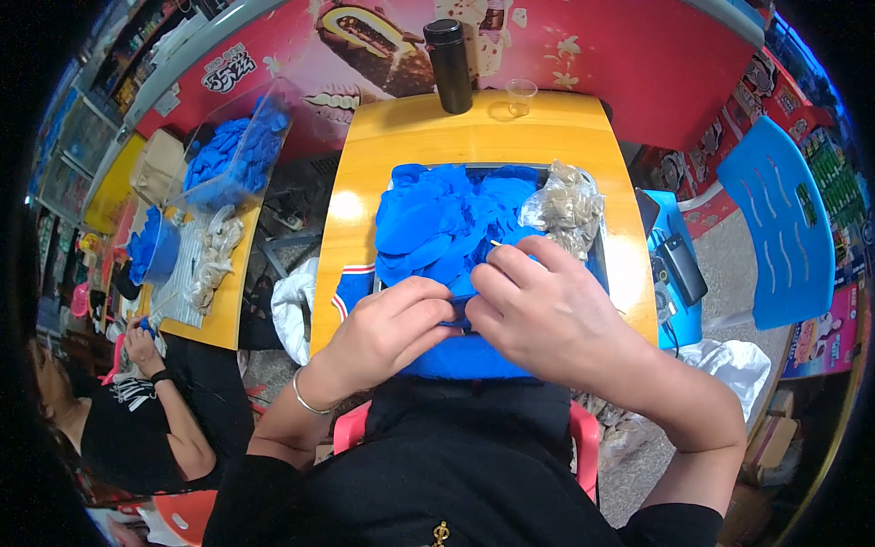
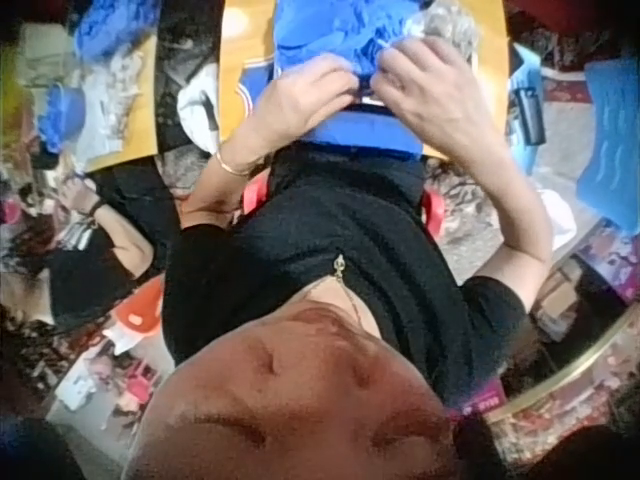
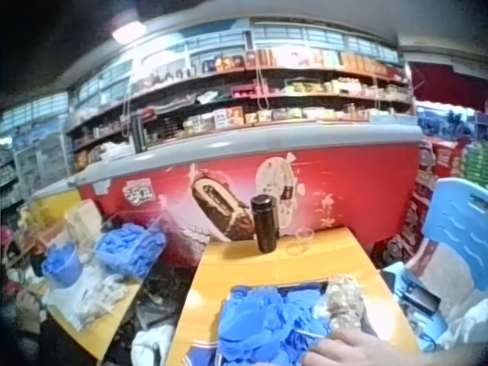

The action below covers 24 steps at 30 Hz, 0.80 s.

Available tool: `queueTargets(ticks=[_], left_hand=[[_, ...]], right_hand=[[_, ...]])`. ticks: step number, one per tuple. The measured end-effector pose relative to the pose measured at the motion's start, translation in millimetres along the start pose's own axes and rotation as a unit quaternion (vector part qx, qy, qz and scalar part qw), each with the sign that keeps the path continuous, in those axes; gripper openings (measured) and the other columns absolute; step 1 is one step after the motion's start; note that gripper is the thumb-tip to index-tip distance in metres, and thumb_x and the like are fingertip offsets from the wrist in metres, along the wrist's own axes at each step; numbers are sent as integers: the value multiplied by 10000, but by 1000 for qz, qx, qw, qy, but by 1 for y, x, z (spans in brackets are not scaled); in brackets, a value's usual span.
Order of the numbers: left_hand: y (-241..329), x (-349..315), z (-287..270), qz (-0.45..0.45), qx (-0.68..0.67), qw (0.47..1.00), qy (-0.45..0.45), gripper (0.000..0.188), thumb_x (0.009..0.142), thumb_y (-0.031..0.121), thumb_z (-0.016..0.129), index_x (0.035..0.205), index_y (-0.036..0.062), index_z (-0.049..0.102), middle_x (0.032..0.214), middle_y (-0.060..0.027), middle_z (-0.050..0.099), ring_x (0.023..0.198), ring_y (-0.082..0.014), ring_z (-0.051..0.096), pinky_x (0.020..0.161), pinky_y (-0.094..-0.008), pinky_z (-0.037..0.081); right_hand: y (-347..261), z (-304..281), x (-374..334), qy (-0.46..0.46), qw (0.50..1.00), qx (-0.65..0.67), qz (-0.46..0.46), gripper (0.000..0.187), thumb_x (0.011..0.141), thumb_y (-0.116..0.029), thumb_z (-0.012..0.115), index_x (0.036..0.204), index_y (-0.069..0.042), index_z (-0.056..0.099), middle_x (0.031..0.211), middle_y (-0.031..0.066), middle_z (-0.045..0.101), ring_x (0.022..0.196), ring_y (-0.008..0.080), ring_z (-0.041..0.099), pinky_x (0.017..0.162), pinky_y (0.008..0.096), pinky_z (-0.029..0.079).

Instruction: The recorder is stuffing and assembling small blue fabric items using a stick to push material inside.

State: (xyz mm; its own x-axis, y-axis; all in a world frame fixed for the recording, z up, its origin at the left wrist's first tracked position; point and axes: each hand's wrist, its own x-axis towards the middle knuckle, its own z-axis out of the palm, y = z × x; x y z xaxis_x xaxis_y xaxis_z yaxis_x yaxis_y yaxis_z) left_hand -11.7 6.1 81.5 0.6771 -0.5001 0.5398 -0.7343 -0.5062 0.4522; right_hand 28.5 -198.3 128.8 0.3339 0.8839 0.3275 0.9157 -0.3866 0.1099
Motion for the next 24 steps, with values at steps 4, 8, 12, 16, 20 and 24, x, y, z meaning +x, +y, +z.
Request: queueTargets(ticks=[4, 8, 12, 16, 20, 24], left_hand=[[-3, 5, -5, -39, -91, 994, -37, 138, 772, 74, 650, 845, 13, 550, 894, -105, 521, 796, -258, 579, 664, -333, 488], [-7, 3, -1, -56, -154, 983, -80, 126, 781, 84, 636, 843, 15, 551, 881, -102, 509, 804, -263, 570, 666, -341, 479], [-8, 11, 1, -44, -136, 984, -107, 121, 779, 88, 633, 838, 17, 554, 865, -106, 506, 803, -262, 561, 675, -338, 473], [-3, 21, 6, -31, -141, 982, -124, 106, 778, 79, 619, 842, 9, 569, 858, -113, 517, 811, -275, 554, 708, -345, 468], [4, 28, 8, -28, -81, 990, -110, 108, 739, 39, 645, 820, 13, 578, 841, -108, 552, 777, -273, 573, 698, -338, 481], [20, 42, 4, 4, -35, 993, -115, 119, 735, 42, 653, 821, 13, 575, 842, -109, 566, 774, -272, 580, 679, -338, 485]], right_hand=[[2, -2, -3, -12, 997, 80, 8, 167, 665, -178, 685, 746, -79, 577, 855, 48, 559, 857, 216, 568, 743, 341, 463], [5, 3, -8, -33, 985, 165, 25, 182, 669, -177, 706, 733, -67, 576, 803, 49, 570, 785, 219, 582, 698, 344, 476], [8, 1, -11, -51, 982, 177, 36, 162, 737, -213, 651, 748, -66, 585, 758, 67, 563, 770, 231, 591, 688, 344, 477], [9, 2, -25, -32, 982, 180, 40, 159, 755, -208, 628, 737, -57, 584, 738, 80, 565, 762, 242, 596, 686, 356, 480], [11, 2, -30, -6, 980, 195, 36, 173, 789, -186, 617, 740, -42, 535, 759, 90, 550, 755, 250, 586, 670, 351, 482], [11, -9, -40, -10, 979, 193, 70, 163, 797, -187, 611, 785, -50, 523, 740, 99, 541, 725, 265, 586, 628, 371, 478]])
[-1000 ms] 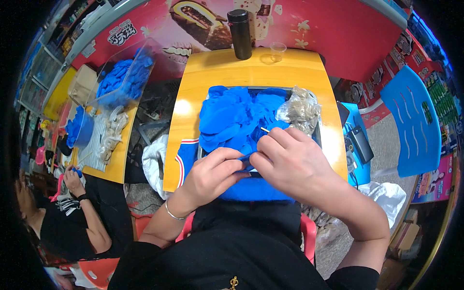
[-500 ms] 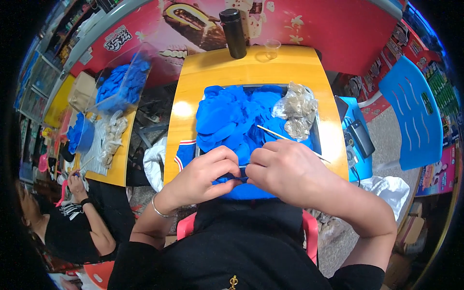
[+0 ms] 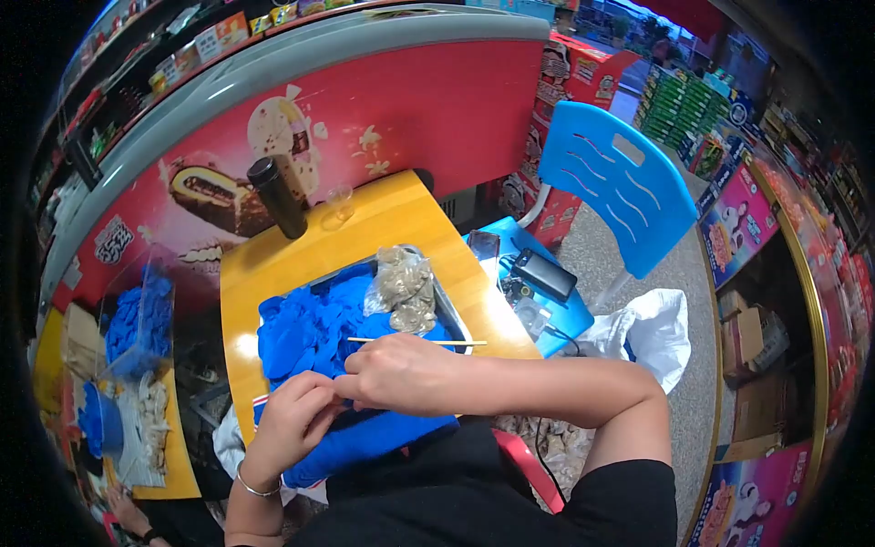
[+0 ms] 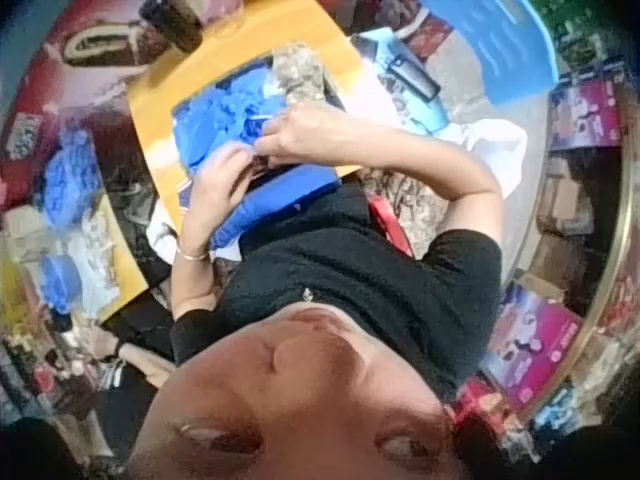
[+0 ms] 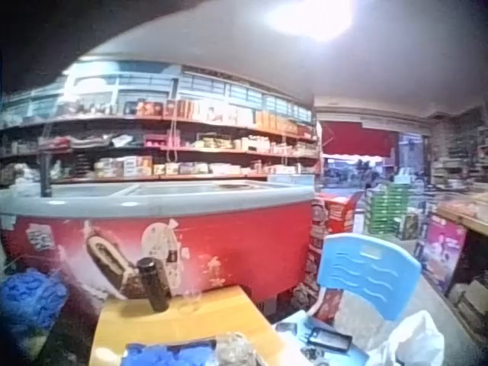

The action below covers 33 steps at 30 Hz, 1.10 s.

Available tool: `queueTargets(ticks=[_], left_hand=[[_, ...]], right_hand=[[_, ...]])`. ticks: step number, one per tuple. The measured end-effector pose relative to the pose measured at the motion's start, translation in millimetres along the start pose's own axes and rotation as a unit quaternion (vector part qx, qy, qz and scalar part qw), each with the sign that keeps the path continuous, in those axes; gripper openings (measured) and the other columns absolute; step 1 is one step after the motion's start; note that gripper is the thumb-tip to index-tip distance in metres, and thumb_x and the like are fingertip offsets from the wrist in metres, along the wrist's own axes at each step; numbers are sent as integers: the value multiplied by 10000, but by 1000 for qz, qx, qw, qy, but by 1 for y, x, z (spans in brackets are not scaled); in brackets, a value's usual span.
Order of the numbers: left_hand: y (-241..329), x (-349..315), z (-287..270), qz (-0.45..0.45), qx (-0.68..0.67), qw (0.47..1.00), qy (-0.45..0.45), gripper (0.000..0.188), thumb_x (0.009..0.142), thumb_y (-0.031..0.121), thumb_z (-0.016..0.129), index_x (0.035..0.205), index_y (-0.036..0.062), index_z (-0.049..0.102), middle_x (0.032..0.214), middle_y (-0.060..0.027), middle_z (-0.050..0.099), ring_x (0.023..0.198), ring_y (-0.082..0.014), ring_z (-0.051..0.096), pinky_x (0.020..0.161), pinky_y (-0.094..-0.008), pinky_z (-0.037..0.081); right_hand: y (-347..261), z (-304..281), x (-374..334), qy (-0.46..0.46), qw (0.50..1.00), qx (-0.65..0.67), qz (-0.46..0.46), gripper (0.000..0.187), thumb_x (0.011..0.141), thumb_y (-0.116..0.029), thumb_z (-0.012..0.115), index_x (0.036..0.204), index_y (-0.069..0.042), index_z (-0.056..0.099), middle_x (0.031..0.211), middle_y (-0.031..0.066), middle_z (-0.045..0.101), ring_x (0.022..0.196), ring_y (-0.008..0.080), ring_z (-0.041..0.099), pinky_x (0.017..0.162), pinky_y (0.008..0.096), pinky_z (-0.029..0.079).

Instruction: The recorder is stuffing and assembling small blue fabric items using a stick to push material inside.

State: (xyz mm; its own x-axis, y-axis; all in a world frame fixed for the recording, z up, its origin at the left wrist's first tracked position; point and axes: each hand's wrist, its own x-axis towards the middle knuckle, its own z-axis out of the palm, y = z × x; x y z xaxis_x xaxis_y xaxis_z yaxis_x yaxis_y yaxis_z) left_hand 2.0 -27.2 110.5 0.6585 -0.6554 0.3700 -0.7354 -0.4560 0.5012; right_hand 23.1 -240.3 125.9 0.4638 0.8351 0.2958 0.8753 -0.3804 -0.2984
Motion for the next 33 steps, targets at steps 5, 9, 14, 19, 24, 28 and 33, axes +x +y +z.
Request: queueTargets(ticks=[5, 9, 14, 19, 24, 28, 33], left_hand=[[6, 12, 2, -1, -3, 1000, -9, 134, 709, 3, 659, 819, 2, 582, 837, -126, 577, 774, -286, 573, 686, -345, 470], [6, 22, 10, 10, -34, 999, 8, 129, 702, -18, 665, 797, 12, 582, 804, -116, 595, 750, -271, 590, 665, -332, 479], [6, 32, 24, -8, -105, 994, 18, 152, 678, -61, 660, 776, 26, 584, 765, -95, 609, 708, -246, 602, 627, -319, 484], [18, 54, 40, 39, -129, 991, -11, 139, 697, -38, 653, 789, 27, 572, 758, -110, 586, 718, -272, 588, 651, -339, 478], [29, 87, 69, 107, -136, 983, -63, 163, 699, -26, 650, 822, 33, 563, 762, -110, 574, 732, -277, 580, 657, -343, 474], [39, 123, 110, 138, -186, 965, -118, 156, 721, -10, 655, 847, 35, 575, 786, -107, 588, 732, -284, 583, 660, -344, 472], [47, 139, 148, 69, -196, 972, -107, 381, 742, 74, 709, 1092, 37, 563, 888, -111, 633, 791, -252, 621, 707, -328, 478]], right_hand=[[-1, -13, -9, -13, 997, 60, 51, 158, 781, -150, 619, 871, -43, 547, 760, 139, 576, 746, 334, 602, 638, 423, 481], [6, -12, -21, 31, 993, 96, 62, 150, 762, -109, 633, 856, -37, 541, 763, 143, 575, 757, 338, 599, 646, 424, 477], [12, -17, -40, 43, 993, 93, 52, 192, 781, -152, 646, 928, -50, 576, 756, 112, 547, 740, 294, 585, 623, 392, 467], [7, -27, -67, 60, 991, 21, 119, 182, 748, -191, 667, 816, -60, 559, 764, 99, 566, 770, 281, 604, 604, 388, 474], [12, -14, -114, 109, 979, 31, 172, 159, 764, -212, 654, 810, -90, 564, 753, 75, 562, 748, 265, 604, 587, 380, 474], [17, -22, -164, 103, 962, 17, 254, 164, 755, -228, 666, 810, -105, 572, 709, 70, 557, 687, 271, 602, 566, 388, 475], [43, -38, -257, 119, 920, 241, 285, 149, 753, -170, 672, 804, -69, 576, 734, 107, 567, 709, 288, 590, 600, 375, 464]])
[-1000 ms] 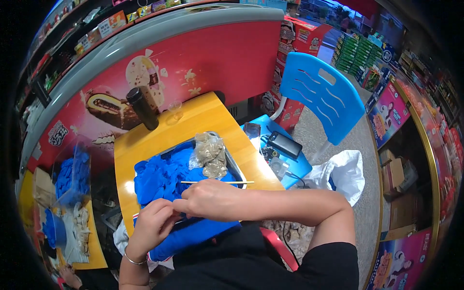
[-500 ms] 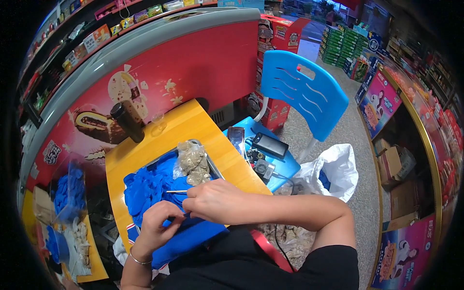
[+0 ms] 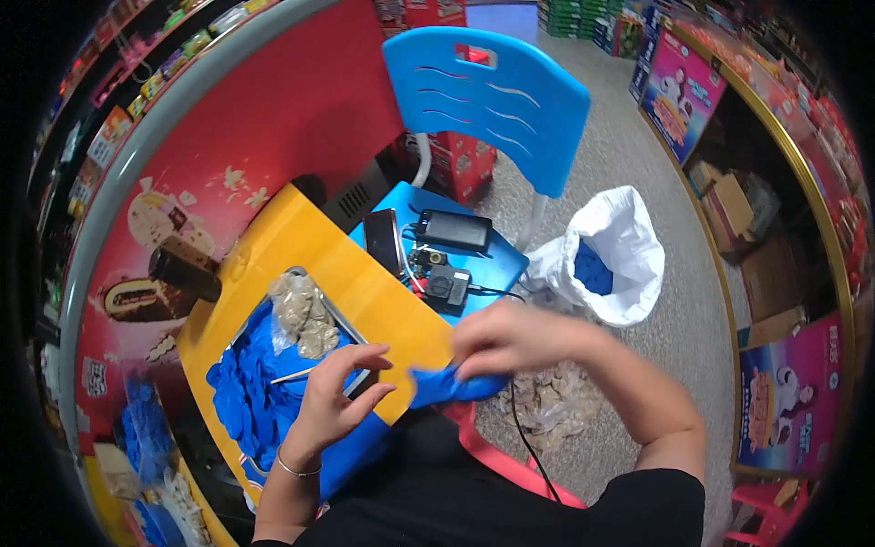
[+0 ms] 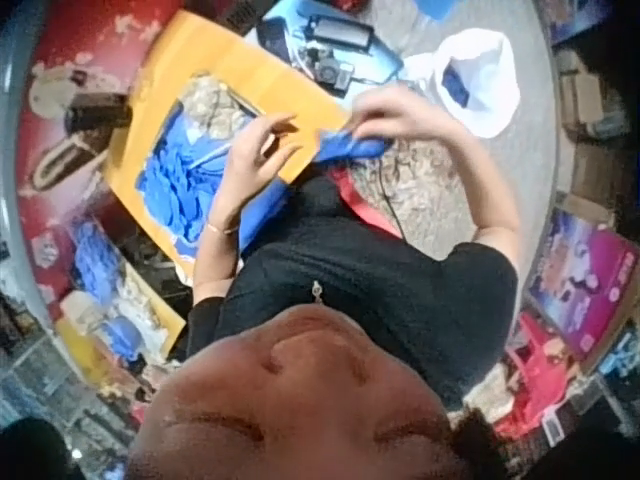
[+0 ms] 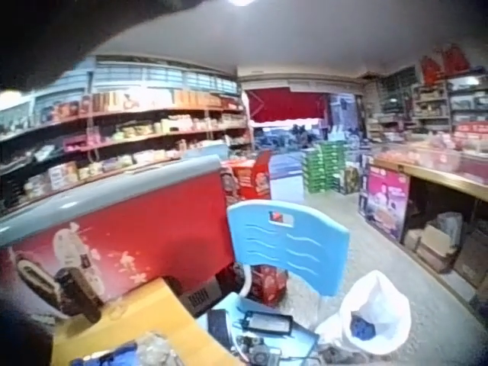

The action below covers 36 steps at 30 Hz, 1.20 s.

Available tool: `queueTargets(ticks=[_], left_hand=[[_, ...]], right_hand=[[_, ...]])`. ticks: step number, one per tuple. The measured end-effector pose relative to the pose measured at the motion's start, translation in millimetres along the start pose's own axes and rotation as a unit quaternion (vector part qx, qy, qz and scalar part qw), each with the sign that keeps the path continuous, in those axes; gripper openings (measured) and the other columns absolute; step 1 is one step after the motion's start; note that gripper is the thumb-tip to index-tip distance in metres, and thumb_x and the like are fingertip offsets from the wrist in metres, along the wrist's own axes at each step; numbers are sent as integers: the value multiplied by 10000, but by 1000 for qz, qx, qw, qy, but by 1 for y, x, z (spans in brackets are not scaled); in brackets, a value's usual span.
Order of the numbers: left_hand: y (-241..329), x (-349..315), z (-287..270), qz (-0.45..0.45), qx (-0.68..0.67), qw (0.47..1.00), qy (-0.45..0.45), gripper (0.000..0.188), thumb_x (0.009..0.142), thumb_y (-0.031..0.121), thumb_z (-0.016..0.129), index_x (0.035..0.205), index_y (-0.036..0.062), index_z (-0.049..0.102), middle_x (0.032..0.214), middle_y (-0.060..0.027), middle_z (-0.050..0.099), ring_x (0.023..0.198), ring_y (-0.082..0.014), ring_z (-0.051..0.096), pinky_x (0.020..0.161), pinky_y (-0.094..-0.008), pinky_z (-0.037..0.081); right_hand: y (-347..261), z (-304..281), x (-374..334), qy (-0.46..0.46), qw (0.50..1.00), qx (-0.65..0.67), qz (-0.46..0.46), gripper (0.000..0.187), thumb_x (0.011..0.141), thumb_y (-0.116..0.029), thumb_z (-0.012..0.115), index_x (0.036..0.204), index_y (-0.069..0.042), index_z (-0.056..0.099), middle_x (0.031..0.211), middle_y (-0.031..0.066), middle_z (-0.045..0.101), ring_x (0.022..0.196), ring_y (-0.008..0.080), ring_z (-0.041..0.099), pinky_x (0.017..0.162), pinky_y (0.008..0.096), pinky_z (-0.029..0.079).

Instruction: The recorder is stuffing and assembling small blue fabric items using a stick to push material inside.

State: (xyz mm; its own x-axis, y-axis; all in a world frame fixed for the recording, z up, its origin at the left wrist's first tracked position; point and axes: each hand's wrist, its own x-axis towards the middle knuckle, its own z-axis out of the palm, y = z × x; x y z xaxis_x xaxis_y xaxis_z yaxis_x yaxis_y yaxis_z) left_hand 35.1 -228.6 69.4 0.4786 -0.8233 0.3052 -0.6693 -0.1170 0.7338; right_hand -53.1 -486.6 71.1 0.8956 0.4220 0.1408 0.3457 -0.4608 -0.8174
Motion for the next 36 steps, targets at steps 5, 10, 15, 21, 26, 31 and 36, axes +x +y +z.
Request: queueTargets(ticks=[5, 10, 15, 21, 26, 31, 36], left_hand=[[-16, 11, 16, -103, -22, 994, -27, 350, 732, 54, 711, 1055, 25, 580, 906, -108, 631, 809, -232, 629, 708, -305, 489], [-36, 7, 26, -122, -4, 992, -9, 270, 720, 17, 703, 973, 5, 607, 860, -112, 619, 801, -213, 633, 711, -283, 499], [-43, -4, 31, -167, -8, 986, 21, 186, 718, -12, 681, 896, -5, 625, 857, -111, 628, 769, -198, 629, 707, -263, 495], [-68, -59, -1, -281, 27, 938, 203, 110, 797, -39, 610, 903, -9, 611, 823, -64, 612, 753, -136, 604, 700, -232, 489], [-75, -126, -65, -321, 84, 866, 374, 115, 893, 53, 551, 997, 9, 571, 814, -40, 575, 716, -98, 563, 662, -214, 476], [-69, -183, -91, -369, 54, 785, 495, 132, 918, 159, 558, 994, 50, 557, 777, -13, 551, 655, -83, 521, 595, -183, 437], [-87, -224, -104, -394, 60, 759, 515, 127, 911, 168, 573, 999, 76, 568, 772, -2, 561, 641, -67, 530, 566, -165, 444]], right_hand=[[111, -26, -138, 152, 939, -210, 224, 130, 775, -141, 672, 820, -46, 597, 710, 78, 595, 642, 237, 577, 570, 348, 447], [155, -50, -211, 333, 857, -92, 383, 100, 760, -122, 672, 759, -57, 595, 677, 113, 617, 594, 209, 586, 550, 329, 442], [239, -70, -247, 440, 741, -167, 479, 157, 747, -203, 703, 755, -70, 618, 673, 82, 636, 599, 172, 603, 531, 317, 453], [383, -46, -261, 414, 727, -167, 521, 215, 699, -270, 734, 722, -83, 632, 662, 62, 632, 612, 191, 614, 591, 331, 484], [456, -22, -272, 395, 711, -101, 573, 180, 703, -200, 728, 663, -66, 615, 575, 40, 588, 527, 141, 546, 501, 305, 436], [472, -25, -244, 373, 685, -68, 622, 220, 685, -264, 747, 732, -75, 645, 752, 111, 660, 718, 264, 638, 679, 376, 493], [496, -26, -243, 409, 664, -84, 620, 219, 676, -244, 751, 772, -59, 681, 777, 118, 669, 727, 250, 637, 686, 355, 492]])
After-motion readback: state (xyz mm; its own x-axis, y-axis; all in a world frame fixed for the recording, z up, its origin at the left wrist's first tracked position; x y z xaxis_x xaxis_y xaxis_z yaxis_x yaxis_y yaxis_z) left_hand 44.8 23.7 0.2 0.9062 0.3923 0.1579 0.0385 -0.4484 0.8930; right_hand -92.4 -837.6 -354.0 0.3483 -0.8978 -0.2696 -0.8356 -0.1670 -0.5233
